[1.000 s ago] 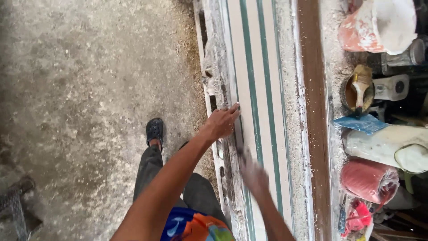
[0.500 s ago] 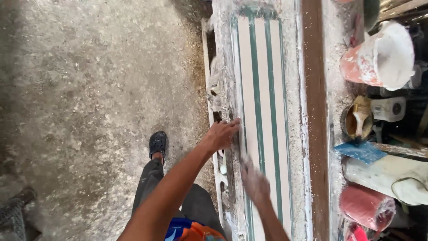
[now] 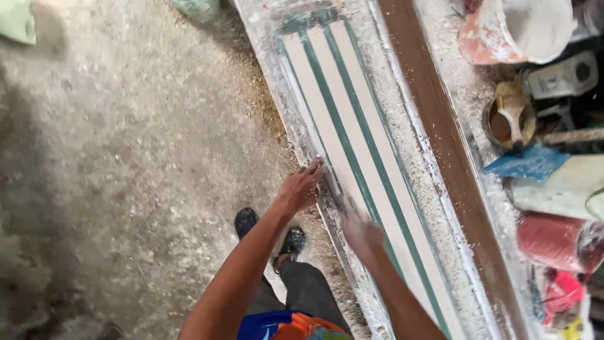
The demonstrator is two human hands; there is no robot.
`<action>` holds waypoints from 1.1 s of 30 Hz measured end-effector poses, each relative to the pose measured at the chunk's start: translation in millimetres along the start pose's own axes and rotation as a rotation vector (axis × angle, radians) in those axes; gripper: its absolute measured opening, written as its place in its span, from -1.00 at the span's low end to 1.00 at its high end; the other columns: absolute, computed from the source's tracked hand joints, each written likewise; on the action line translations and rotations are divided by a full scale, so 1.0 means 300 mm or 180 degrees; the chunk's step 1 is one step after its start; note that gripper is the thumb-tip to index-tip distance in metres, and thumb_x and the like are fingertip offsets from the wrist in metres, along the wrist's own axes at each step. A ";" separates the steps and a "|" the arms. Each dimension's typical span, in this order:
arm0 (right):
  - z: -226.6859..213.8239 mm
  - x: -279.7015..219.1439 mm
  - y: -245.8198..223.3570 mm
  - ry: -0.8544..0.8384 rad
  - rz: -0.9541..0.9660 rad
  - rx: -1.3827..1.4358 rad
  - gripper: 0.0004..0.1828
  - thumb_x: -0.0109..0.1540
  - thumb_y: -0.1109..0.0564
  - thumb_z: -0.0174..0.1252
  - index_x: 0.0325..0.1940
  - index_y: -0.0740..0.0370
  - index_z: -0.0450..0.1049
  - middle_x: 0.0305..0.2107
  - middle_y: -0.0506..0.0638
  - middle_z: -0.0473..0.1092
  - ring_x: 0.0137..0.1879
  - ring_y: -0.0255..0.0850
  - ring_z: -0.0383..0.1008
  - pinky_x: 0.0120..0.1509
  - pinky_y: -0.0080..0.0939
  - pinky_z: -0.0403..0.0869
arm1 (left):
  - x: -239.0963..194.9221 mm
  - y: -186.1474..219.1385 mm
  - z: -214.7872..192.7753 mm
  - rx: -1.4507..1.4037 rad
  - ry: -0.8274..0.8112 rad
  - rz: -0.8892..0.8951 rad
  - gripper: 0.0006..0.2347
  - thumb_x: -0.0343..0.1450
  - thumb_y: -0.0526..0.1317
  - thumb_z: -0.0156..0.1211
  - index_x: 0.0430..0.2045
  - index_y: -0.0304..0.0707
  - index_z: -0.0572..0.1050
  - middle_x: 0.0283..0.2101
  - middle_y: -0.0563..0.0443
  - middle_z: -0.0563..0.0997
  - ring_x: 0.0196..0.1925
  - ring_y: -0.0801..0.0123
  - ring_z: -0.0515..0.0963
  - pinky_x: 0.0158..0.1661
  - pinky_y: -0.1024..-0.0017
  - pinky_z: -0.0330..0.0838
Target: Using a hand scraper to clean and smooth the surface of a long decorative panel
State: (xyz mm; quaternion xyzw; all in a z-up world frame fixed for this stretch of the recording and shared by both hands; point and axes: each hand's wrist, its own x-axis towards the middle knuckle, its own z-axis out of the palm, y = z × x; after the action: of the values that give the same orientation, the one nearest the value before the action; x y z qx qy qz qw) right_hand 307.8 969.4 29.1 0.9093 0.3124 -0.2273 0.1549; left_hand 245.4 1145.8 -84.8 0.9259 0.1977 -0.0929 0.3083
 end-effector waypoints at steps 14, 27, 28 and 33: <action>0.099 0.026 -0.010 0.0717 -0.0246 -0.0201 -0.41 0.30 -0.24 -0.08 0.45 -0.47 0.15 -0.09 -0.01 0.42 -0.32 0.08 0.65 -0.22 0.13 0.66 | 0.042 -0.100 -0.237 -0.0180 -0.0424 0.0052 -0.38 0.36 -0.24 0.00 0.43 -0.13 0.16 0.51 -0.17 0.18 0.27 -0.23 0.48 0.09 -0.05 0.56; 0.038 0.026 -0.040 -0.0194 -0.0267 0.0105 -0.30 0.37 -0.18 -0.11 0.58 -0.18 -0.07 0.06 0.16 0.38 -0.48 -0.09 0.48 -0.56 -0.13 0.50 | 0.175 -0.245 -0.299 -0.0481 -0.0173 0.0291 -0.42 0.42 -0.31 -0.04 0.41 -0.34 0.06 0.54 -0.33 0.00 0.21 -0.33 0.47 -0.06 -0.07 0.56; 0.009 0.093 -0.078 0.0202 -0.0521 0.0010 -0.24 0.34 -0.13 0.02 0.60 -0.09 -0.05 -0.01 0.09 0.44 -0.68 -0.30 0.35 -0.72 -0.28 0.37 | 0.187 -0.247 -0.317 -0.0539 -0.0098 0.0267 -0.42 0.37 -0.34 -0.01 0.37 -0.37 0.13 0.53 -0.36 0.02 0.14 -0.44 0.51 -0.13 -0.16 0.56; -0.367 0.420 -0.343 -0.1009 -0.0327 0.0438 -0.20 0.34 0.12 0.08 0.61 -0.05 -0.10 0.43 0.04 0.07 0.23 -0.07 0.44 0.14 -0.15 0.55 | 0.237 -0.253 -0.423 -0.0572 -0.0155 0.0151 -0.41 0.43 -0.38 -0.06 0.45 -0.19 0.03 0.58 -0.20 -0.07 0.21 -0.34 0.50 -0.32 0.09 0.64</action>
State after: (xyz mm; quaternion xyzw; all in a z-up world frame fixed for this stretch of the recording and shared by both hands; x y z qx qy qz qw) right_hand 365.4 1156.6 44.0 0.8533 0.3138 -0.3963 0.1278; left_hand 284.0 1300.4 -45.8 0.8964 0.1756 -0.0899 0.3969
